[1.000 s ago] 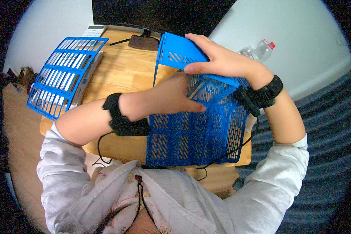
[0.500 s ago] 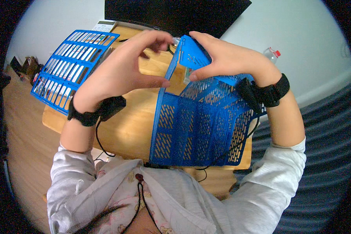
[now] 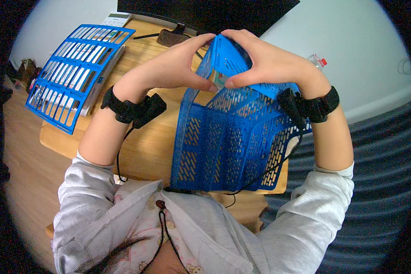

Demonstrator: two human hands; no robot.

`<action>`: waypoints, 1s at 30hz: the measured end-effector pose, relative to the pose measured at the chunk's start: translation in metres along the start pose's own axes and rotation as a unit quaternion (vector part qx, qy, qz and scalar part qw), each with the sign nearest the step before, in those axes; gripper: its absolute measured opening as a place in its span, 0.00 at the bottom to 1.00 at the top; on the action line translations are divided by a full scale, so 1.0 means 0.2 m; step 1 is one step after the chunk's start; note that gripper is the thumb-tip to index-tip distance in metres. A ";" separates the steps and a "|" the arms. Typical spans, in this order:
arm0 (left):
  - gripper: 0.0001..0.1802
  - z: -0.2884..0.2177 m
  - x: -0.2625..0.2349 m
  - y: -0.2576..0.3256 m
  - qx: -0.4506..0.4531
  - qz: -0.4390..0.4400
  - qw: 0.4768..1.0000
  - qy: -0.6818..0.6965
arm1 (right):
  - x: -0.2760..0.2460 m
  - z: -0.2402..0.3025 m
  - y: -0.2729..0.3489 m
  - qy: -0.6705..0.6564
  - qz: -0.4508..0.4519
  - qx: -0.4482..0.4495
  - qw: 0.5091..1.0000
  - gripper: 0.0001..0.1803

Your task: The person assembles a blue plastic basket by hand, snapping together the side panels and then attaching the top frame. The person rotates the basket to align and secure each component until the structure is complete.

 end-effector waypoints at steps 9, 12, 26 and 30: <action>0.49 0.03 0.02 -0.01 0.014 0.004 0.998 0.054 | 0.00 -0.05 0.01 -0.011 -0.033 0.018 0.999 0.54; 0.49 0.03 0.02 -0.01 0.025 0.005 0.998 0.063 | -0.01 -0.05 0.01 -0.008 -0.030 0.020 0.999 0.54; 0.52 0.06 0.01 0.02 0.073 0.068 0.991 0.091 | -0.02 -0.09 0.01 -0.051 -0.040 0.057 0.996 0.55; 0.53 0.07 0.00 0.03 0.071 0.101 0.986 0.114 | -0.02 -0.09 0.01 -0.051 -0.042 0.052 0.996 0.55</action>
Point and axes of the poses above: each hand's wrist, its own y-axis away from the middle knuckle, its own x-axis out of the palm, z = x × y, the point moved 2 cm from there along -y, towards the middle knuckle, and after that the axes turned 15 degrees about -x, right-handed, at the moved point
